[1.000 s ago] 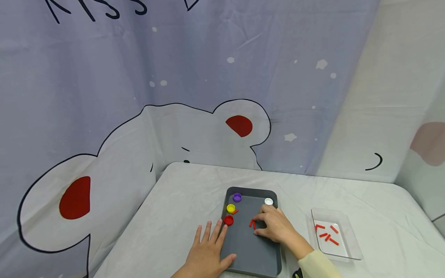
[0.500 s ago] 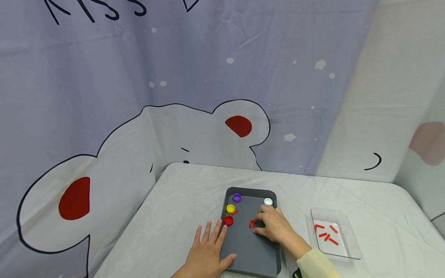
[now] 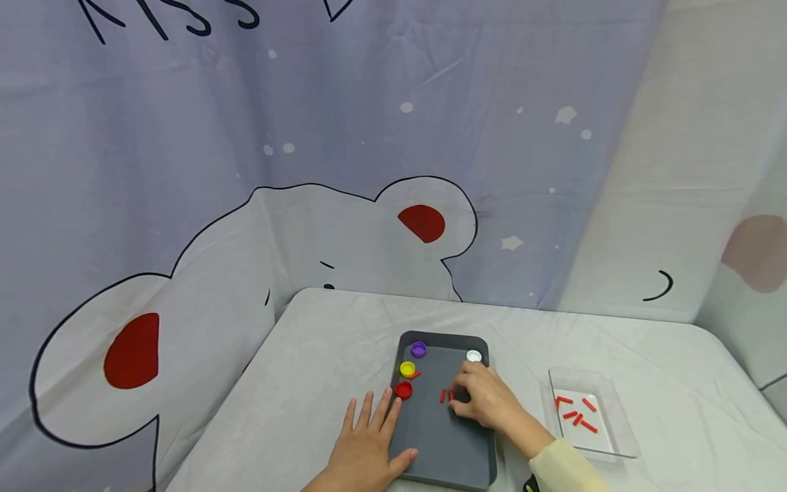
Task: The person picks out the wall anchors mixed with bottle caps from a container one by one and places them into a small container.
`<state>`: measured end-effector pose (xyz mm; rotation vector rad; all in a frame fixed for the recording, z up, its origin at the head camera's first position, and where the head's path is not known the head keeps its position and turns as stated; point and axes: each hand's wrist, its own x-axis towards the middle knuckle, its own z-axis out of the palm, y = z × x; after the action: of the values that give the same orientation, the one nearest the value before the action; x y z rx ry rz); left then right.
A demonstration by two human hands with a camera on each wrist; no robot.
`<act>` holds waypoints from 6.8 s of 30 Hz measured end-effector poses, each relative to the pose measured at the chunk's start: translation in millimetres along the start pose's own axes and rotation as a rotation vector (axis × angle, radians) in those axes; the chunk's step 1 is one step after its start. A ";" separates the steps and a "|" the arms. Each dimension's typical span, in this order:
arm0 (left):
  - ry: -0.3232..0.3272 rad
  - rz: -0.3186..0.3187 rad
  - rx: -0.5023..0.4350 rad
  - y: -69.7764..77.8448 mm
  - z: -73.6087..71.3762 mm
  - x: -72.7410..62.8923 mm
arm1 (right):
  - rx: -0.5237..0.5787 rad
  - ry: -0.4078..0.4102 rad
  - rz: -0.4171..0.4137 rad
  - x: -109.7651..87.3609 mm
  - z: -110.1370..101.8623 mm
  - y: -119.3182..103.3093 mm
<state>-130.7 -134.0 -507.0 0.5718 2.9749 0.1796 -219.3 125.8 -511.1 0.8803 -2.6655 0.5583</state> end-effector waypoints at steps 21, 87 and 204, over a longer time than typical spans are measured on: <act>-0.003 -0.013 -0.010 2.1 -2.8 -0.1 | 0.315 0.216 -0.060 -21.6 -30.5 4.2; -0.011 -0.010 0.008 0.2 0.7 0.1 | 0.310 0.291 0.295 -124.5 -113.5 106.7; 0.020 -0.001 0.030 0.3 1.9 0.1 | 0.090 -0.053 0.101 -0.3 0.9 -9.2</act>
<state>-130.4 -133.5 -508.9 0.5754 3.0015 0.1423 -213.6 118.8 -509.5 0.7983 -2.7642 0.6919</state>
